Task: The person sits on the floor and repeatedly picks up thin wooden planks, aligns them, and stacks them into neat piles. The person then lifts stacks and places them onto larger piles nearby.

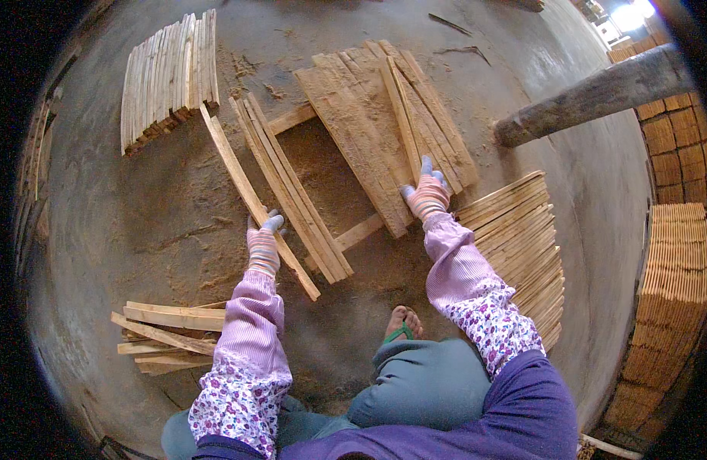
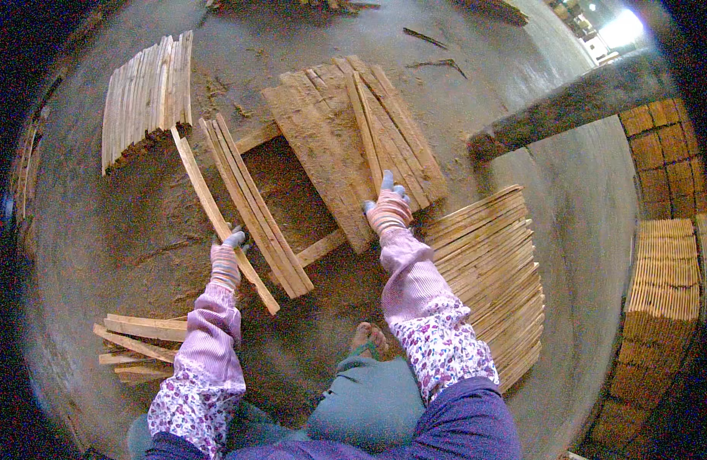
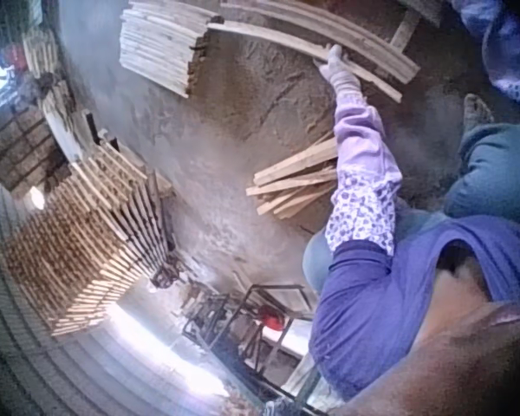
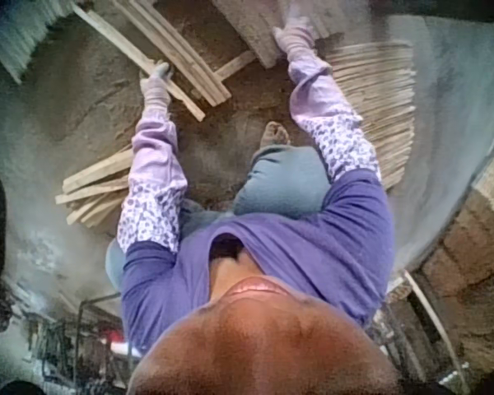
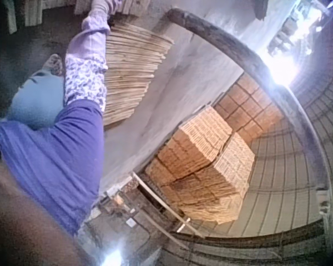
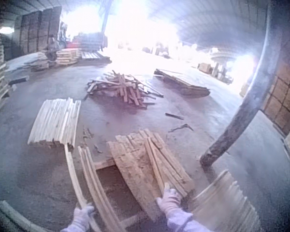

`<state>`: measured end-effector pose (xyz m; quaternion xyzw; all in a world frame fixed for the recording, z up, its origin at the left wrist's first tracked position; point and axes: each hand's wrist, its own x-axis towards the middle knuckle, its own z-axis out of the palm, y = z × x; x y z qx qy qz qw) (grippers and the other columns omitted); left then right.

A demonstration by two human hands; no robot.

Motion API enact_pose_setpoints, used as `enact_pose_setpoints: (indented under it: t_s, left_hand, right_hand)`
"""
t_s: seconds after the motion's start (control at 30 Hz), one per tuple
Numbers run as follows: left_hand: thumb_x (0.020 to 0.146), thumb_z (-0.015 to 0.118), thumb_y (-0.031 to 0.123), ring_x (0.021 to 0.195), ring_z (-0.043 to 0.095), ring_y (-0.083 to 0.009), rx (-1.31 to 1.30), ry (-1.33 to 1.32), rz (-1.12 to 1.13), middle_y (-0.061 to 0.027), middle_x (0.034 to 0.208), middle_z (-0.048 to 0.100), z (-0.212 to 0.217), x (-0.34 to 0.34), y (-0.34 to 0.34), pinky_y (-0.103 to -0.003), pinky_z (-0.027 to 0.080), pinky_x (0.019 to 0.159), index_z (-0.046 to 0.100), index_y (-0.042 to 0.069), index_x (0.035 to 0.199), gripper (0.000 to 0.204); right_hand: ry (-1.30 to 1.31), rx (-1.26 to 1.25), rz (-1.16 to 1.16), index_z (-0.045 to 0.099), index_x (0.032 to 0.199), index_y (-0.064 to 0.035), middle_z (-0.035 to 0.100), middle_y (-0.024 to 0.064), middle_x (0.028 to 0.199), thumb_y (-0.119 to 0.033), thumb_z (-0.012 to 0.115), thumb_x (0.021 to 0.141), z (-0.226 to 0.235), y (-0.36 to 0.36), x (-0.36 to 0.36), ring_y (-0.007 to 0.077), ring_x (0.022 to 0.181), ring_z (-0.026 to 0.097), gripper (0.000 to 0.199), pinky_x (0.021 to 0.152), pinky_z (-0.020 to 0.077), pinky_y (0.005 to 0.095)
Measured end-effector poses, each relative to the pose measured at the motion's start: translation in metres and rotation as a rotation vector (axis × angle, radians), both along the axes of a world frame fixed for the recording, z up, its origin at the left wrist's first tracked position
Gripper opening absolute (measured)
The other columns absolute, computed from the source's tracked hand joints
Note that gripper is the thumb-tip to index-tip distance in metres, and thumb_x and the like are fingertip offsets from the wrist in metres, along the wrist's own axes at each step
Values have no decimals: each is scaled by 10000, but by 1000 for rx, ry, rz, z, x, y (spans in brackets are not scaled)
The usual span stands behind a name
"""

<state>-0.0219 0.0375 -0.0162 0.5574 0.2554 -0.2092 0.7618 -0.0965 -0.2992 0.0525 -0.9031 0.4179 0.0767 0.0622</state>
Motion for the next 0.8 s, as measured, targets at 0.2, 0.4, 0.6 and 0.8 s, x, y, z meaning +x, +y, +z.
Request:
enact_pose_setpoints:
  t_s: [0.2,0.4,0.6,0.8]
  left_hand:
    - [789,706,22,984,642,-258,-60,-15,-33,-130,1173,635,7,-9,-19,-377,557,768,465,84,1295,563]
    - [767,724,34,965,644,-241,-52,-42,-30,-135,1136,649,7,-17,-20,-359,554,763,460,56,1284,581]
    - [740,761,88,959,627,-241,-3,-21,-19,-86,1116,644,10,-21,-23,-414,532,839,512,83,1220,540]
    - [760,744,67,989,626,-246,-7,-92,-35,-79,1112,624,-11,-19,-13,-425,539,851,502,106,1238,538]
  right_hand:
    - [-746,1275,-387,673,1135,-54,678,43,944,-213,636,858,-30,-89,-16,171,800,622,322,724,522,352]
    - [-793,1236,-176,693,1009,-68,652,18,801,-216,616,866,-25,-27,2,152,700,603,219,648,509,329]
    - [-500,638,158,546,1294,-40,667,127,1019,-191,631,852,-28,86,22,229,920,633,475,813,516,367]
    - [-247,648,430,452,1374,-72,506,255,1341,-354,690,859,-34,138,27,409,1222,522,634,1035,439,457]
